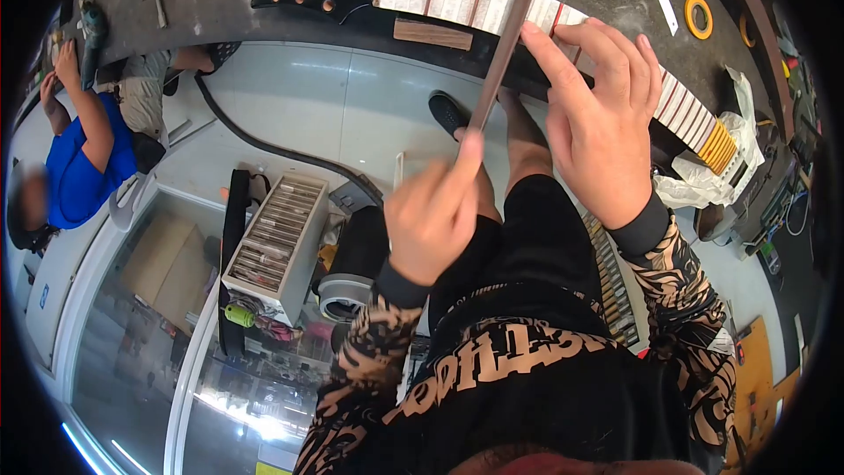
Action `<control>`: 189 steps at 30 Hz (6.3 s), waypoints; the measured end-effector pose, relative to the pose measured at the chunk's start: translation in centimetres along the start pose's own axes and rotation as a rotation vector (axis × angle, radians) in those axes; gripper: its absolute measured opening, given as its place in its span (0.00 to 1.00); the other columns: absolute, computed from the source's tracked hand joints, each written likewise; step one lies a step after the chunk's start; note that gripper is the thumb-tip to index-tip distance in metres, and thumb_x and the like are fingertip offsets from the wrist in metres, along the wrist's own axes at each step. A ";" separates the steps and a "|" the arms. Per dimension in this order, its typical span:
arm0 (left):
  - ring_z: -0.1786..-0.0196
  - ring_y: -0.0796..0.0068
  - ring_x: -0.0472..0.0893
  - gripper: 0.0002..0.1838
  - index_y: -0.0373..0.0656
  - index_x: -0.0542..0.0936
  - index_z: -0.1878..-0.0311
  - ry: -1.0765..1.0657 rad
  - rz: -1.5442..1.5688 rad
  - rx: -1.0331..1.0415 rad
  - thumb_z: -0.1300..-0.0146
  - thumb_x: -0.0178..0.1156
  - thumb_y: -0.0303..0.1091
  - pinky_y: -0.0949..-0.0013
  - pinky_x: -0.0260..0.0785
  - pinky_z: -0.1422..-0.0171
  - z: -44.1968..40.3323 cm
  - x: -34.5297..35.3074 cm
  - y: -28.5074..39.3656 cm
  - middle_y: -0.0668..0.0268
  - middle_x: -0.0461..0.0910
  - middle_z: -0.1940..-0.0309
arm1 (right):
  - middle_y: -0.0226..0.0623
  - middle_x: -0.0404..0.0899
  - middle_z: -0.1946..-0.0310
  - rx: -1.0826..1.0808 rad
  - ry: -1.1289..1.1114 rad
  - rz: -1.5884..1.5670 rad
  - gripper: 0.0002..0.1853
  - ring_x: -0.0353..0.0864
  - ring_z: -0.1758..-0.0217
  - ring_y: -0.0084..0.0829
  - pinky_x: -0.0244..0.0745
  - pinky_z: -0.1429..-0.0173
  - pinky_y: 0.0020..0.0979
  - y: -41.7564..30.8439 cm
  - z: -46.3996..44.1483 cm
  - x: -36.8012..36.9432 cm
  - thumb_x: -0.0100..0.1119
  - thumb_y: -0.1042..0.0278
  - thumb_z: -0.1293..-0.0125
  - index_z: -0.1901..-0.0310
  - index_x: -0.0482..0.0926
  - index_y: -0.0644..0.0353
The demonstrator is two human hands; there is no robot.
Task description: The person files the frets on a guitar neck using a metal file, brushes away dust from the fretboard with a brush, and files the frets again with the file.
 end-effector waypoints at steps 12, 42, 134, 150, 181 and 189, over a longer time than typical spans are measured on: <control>0.73 0.54 0.81 0.35 0.46 0.85 0.18 0.071 0.145 0.047 0.29 0.70 0.17 0.53 0.74 0.66 -7.2 1.1 0.8 0.60 0.79 0.71 | 0.27 0.77 0.30 -0.008 0.008 0.020 0.45 0.74 0.18 0.39 0.54 0.06 0.60 -0.3 0.0 -0.1 0.70 0.80 0.38 0.18 0.82 0.35; 0.71 0.59 0.84 0.32 0.36 0.86 0.22 -0.046 0.104 -0.014 0.28 0.70 0.10 0.62 0.80 0.61 2.5 -1.2 -0.4 0.56 0.84 0.68 | 0.26 0.77 0.28 -0.018 0.034 0.031 0.47 0.72 0.16 0.40 0.53 0.06 0.61 -0.9 0.3 0.0 0.71 0.80 0.41 0.18 0.82 0.34; 0.70 0.82 0.76 0.26 0.37 0.66 0.14 -0.176 0.936 -0.445 0.07 0.56 0.31 0.77 0.70 0.65 3.2 -0.1 -2.6 0.61 0.84 0.66 | 0.33 0.75 0.21 0.022 -0.002 0.010 0.44 0.72 0.15 0.45 0.63 0.12 0.52 -1.5 1.4 -0.4 0.69 0.83 0.35 0.17 0.83 0.37; 0.56 0.52 0.94 0.26 0.37 0.83 0.20 -0.031 0.471 -0.173 0.19 0.66 0.17 0.62 0.85 0.49 -2.2 -0.1 -0.1 0.45 0.94 0.48 | 0.37 0.76 0.20 0.037 -0.025 -0.023 0.43 0.73 0.14 0.48 0.64 0.12 0.53 -1.7 1.3 -0.8 0.69 0.84 0.36 0.18 0.84 0.41; 0.74 0.57 0.81 0.32 0.41 0.88 0.22 -0.021 0.196 -0.097 0.28 0.71 0.13 0.58 0.77 0.65 5.5 -2.1 -0.8 0.59 0.79 0.71 | 0.36 0.75 0.20 0.052 -0.038 -0.024 0.44 0.72 0.14 0.48 0.63 0.11 0.53 -2.1 1.3 -0.8 0.69 0.84 0.36 0.18 0.84 0.38; 0.66 0.52 0.86 0.34 0.45 0.83 0.16 0.095 0.272 0.057 0.24 0.67 0.15 0.55 0.79 0.60 -6.7 0.8 0.5 0.55 0.85 0.62 | 0.36 0.75 0.20 0.047 -0.040 0.004 0.43 0.72 0.14 0.48 0.62 0.11 0.54 -2.2 1.3 -0.8 0.69 0.83 0.35 0.18 0.84 0.38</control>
Point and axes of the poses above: each hand's wrist, its own z-axis away from the middle knuckle, its own x-axis out of the palm, y = z × x, the point moved 5 cm from there along -z, towards the middle knuckle
